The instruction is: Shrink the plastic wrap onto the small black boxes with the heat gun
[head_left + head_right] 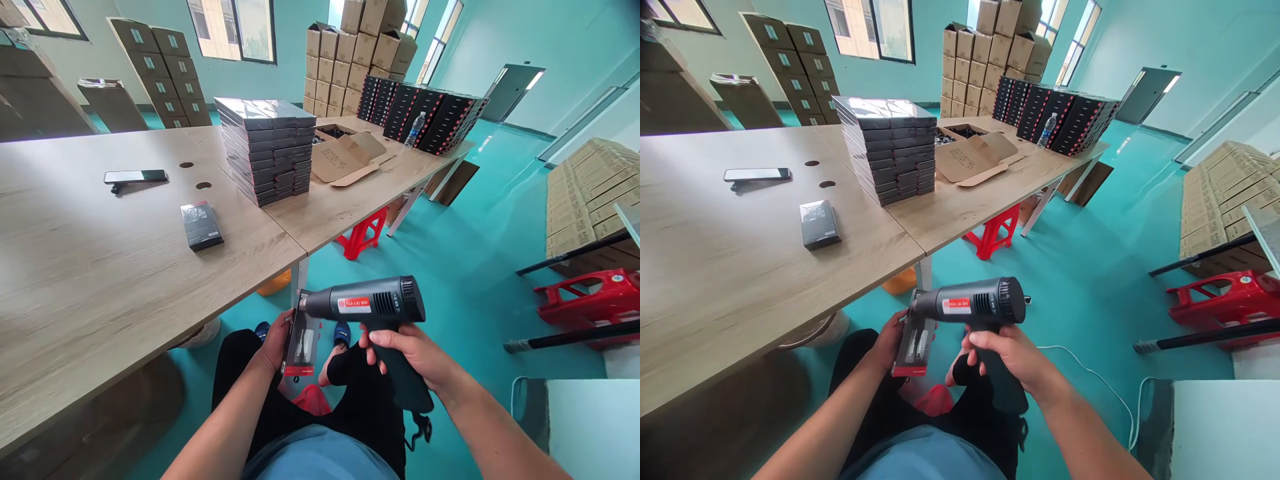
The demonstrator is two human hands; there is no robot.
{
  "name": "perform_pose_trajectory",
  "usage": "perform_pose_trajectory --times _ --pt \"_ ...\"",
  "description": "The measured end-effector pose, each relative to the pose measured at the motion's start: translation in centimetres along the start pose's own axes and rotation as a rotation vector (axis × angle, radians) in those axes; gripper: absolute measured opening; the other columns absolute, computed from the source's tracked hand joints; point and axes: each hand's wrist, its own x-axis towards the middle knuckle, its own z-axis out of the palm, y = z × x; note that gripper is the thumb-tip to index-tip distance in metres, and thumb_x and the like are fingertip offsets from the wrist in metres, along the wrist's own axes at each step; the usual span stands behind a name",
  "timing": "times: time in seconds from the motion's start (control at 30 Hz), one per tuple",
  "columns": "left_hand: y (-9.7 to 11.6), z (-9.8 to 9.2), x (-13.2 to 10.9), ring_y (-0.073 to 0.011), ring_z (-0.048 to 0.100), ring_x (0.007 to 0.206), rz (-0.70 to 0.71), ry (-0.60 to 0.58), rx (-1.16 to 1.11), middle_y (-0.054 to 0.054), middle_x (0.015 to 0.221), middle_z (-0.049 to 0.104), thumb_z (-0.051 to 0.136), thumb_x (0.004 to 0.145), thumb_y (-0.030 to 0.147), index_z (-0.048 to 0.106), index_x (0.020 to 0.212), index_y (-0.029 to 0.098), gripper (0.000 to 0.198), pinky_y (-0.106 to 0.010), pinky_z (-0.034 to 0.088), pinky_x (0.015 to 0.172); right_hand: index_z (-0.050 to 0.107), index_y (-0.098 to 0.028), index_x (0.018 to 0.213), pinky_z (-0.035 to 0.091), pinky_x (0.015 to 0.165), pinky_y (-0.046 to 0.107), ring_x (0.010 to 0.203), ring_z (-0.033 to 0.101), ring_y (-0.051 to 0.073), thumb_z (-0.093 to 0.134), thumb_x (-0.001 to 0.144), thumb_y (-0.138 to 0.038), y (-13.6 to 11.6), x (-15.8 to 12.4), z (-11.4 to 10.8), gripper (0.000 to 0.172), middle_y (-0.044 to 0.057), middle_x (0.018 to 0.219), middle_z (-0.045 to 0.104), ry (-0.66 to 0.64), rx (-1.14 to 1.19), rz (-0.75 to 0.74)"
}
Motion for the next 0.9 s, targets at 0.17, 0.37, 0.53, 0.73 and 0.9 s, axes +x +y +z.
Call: perform_pose_trajectory --times 0.17,0.37,0.53,0.73,0.9 --pt "0.3 -0.1 0.3 -0.0251 0.07 0.061 0.103 0.014 -0.005 -0.006 0.067 0.072 0.062 0.085 0.036 0.071 0.091 0.014 0.025 -0.034 0.054 0.06 0.072 -0.016 0.079 0.05 0.053 0.025 0.06 0.061 0.014 0.072 0.075 -0.032 -1.2 -1.1 1.2 0.016 0.002 0.066 0.066 -0.221 -0.298 0.148" --pt "0.4 -0.4 0.0 -0.0247 0.069 0.06 0.147 -0.011 0.003 -0.008 0.07 0.072 0.062 0.086 0.037 0.07 0.088 0.013 0.025 -0.035 0.055 0.06 0.072 -0.017 0.091 0.052 0.061 0.028 0.07 0.063 0.017 0.07 0.078 -0.04 -2.3 0.9 -0.3 0.026 0.004 0.075 0.069 0.005 -0.29 0.001" --pt "0.6 -0.7 -0.1 -0.0266 0.071 0.068 0.14 -0.024 -0.006 -0.009 0.074 0.073 0.06 0.088 0.037 0.07 0.089 0.013 0.025 -0.036 0.057 0.064 0.071 -0.015 0.087 0.051 0.057 0.028 0.063 0.062 0.016 0.068 0.079 -0.037 -2.7 2.0 -1.8 0.023 0.004 0.072 0.068 -0.011 -0.305 0.063" --pt "0.9 -0.3 -0.3 -0.0282 0.072 0.077 0.127 -0.042 -0.05 -0.011 0.083 0.074 0.059 0.089 0.036 0.071 0.094 0.013 0.027 -0.039 0.058 0.072 0.071 -0.016 0.082 0.05 0.059 0.03 0.064 0.062 0.016 0.069 0.077 -0.038 -2.8 1.0 -1.6 0.023 0.004 0.07 0.068 -0.044 -0.362 0.086" --pt "1.1 -0.5 -0.1 -0.0302 0.072 0.081 0.101 -0.071 -0.055 -0.012 0.085 0.075 0.056 0.09 0.041 0.07 0.107 0.011 0.036 -0.043 0.057 0.077 0.068 -0.016 0.076 0.048 0.059 0.03 0.057 0.059 0.015 0.067 0.075 -0.038 -1.8 0.4 -1.6 0.022 0.002 0.063 0.066 -0.096 -0.435 0.161"
